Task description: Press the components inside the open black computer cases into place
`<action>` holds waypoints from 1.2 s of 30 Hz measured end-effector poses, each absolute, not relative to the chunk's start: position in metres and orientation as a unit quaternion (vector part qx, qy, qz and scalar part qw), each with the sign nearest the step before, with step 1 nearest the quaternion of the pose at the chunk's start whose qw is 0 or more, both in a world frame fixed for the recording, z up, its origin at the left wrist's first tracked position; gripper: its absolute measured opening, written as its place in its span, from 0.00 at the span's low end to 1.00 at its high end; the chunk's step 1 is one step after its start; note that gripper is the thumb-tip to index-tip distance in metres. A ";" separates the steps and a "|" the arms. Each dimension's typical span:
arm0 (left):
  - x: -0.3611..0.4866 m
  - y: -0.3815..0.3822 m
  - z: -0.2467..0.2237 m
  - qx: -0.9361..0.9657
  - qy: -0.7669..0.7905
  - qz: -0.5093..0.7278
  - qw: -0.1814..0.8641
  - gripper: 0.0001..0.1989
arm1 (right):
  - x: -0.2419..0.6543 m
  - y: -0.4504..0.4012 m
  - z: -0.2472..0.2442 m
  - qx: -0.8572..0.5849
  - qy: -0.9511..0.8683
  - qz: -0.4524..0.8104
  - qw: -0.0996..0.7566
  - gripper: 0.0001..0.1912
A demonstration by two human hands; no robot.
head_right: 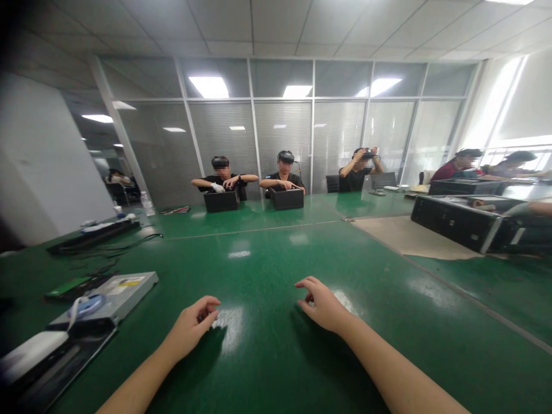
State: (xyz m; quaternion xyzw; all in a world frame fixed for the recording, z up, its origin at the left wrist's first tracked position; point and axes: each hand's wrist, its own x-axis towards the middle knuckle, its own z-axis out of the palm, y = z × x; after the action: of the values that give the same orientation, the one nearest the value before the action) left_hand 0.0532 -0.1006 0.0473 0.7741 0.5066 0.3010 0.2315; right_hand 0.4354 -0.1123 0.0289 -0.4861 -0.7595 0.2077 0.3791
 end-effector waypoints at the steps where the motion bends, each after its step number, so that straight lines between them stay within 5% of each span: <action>1: 0.054 -0.101 0.047 0.773 0.505 0.302 0.237 0.14 | 0.434 -0.114 0.030 -0.483 -0.762 0.211 0.377 0.18; 22: 0.051 -0.101 0.047 0.776 0.534 0.290 0.168 0.18 | 0.420 -0.118 0.022 -0.452 -0.795 0.206 0.348 0.20; 30: 0.051 -0.096 0.043 0.780 0.529 0.274 0.191 0.18 | 0.433 -0.132 0.086 -0.480 -0.761 -0.116 0.420 0.20; 36: 0.053 -0.092 0.036 0.785 0.517 0.258 0.226 0.17 | 0.502 -0.074 0.116 -0.646 -0.691 -0.220 0.238 0.29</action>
State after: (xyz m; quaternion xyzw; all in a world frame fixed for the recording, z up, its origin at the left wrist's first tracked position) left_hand 0.0528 -0.0918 0.0365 0.7847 0.5166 0.2577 0.2256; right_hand 0.5017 -0.0741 0.1159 -0.6459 -0.6911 -0.2198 0.2385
